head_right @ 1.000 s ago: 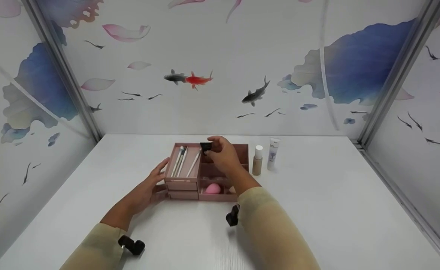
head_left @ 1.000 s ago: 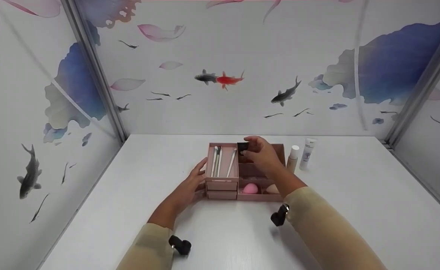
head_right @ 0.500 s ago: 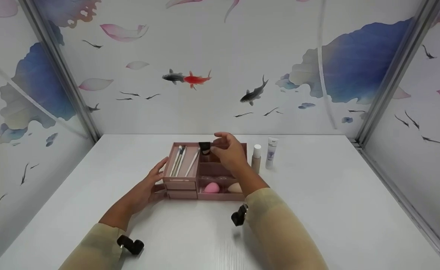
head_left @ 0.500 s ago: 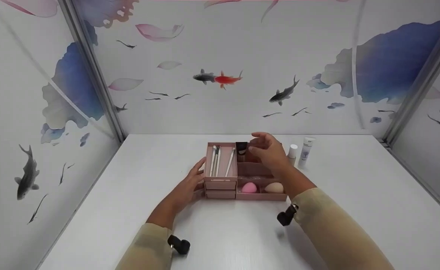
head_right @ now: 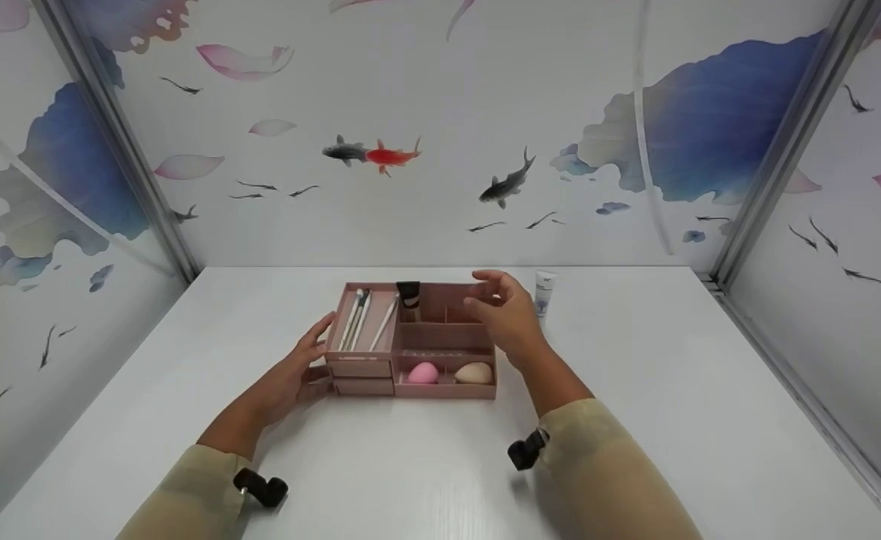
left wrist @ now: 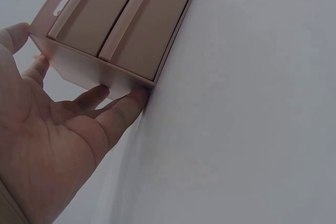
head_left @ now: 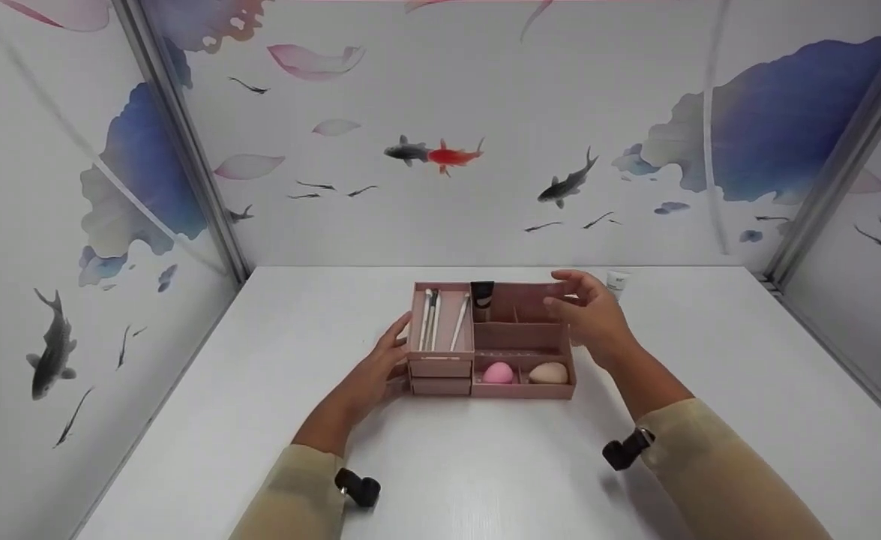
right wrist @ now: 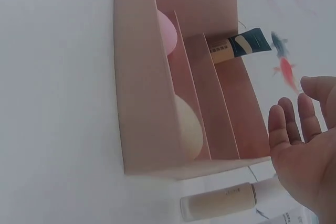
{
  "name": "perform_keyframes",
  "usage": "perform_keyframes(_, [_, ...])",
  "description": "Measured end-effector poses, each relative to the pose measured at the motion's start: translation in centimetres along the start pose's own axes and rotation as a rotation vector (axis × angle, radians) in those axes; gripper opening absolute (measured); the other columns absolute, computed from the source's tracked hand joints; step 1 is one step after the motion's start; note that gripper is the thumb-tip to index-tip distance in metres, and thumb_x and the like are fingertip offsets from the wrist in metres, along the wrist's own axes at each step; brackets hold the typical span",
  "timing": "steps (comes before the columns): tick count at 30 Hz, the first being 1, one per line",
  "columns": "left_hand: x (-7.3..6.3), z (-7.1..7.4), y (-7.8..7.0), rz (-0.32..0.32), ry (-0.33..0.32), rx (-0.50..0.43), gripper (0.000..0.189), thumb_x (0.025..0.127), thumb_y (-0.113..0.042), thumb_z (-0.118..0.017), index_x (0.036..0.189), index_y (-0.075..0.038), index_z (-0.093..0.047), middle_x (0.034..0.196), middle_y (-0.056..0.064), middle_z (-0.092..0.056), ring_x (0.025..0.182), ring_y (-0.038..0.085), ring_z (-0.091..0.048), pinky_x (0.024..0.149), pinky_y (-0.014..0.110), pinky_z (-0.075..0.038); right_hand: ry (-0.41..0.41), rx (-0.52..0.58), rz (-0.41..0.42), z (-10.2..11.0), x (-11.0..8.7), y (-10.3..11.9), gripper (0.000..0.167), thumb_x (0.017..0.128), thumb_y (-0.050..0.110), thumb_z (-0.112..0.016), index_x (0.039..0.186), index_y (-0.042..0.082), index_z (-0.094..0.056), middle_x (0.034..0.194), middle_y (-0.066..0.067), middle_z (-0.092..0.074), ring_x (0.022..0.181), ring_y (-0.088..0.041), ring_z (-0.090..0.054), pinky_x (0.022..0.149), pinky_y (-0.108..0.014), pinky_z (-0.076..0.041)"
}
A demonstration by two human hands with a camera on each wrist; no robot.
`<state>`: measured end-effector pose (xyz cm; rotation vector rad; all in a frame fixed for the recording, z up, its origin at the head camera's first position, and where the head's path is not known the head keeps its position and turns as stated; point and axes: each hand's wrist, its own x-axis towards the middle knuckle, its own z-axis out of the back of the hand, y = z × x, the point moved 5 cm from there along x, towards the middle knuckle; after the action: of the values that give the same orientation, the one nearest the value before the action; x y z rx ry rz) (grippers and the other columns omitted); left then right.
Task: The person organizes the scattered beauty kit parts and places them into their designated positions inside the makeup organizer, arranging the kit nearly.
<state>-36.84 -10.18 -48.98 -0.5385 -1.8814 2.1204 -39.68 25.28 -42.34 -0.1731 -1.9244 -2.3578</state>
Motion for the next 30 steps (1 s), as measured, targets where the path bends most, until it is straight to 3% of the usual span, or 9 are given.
perform_keyframes(4, [-0.1,0.0,0.0,-0.005,-0.007,-0.002,0.055,0.111,-0.054,-0.044,0.160,-0.068,-0.021,0.179,0.007,-0.016,0.163,0.047,-0.028,0.130,0.061,-0.031,-0.018,0.033,-0.008,1.5,-0.6,-0.4,0.049,0.101,0.017,-0.075,0.146,0.015,-0.057,0.130,-0.010,-0.065,0.117,-0.022,-0.070,0.097,-0.031,-0.061])
perform_keyframes(8, [-0.1,0.1,0.1,0.000,-0.021,0.009,0.055,0.111,-0.055,-0.044,0.159,-0.068,-0.021,0.178,0.006,-0.019,0.162,0.046,-0.031,0.130,0.062,-0.031,-0.033,0.041,0.008,2.8,-1.0,-0.8,0.047,0.101,0.018,-0.075,0.144,0.013,-0.058,0.124,-0.003,-0.065,0.112,-0.012,-0.070,0.095,-0.024,-0.060])
perform_keyframes(19, [-0.1,0.0,-0.1,0.004,-0.014,0.014,0.055,0.112,-0.053,-0.041,0.160,-0.067,-0.020,0.179,0.006,-0.017,0.164,0.045,-0.027,0.131,0.064,-0.027,-0.080,0.039,0.012,5.9,-1.3,-1.5,0.043,0.101,0.021,-0.077,0.140,0.019,-0.060,0.118,0.002,-0.065,0.107,-0.006,-0.071,0.089,-0.021,-0.062])
perform_keyframes(30, [-0.1,-0.2,0.0,0.006,-0.004,0.002,0.056,0.111,-0.053,-0.042,0.160,-0.068,-0.019,0.179,0.005,-0.019,0.164,0.045,-0.027,0.131,0.063,-0.027,-0.185,-0.036,-0.079,9.0,-0.5,-3.6,0.054,0.104,0.024,-0.073,0.153,0.012,-0.053,0.123,0.000,-0.062,0.114,-0.011,-0.066,0.091,-0.018,-0.061])
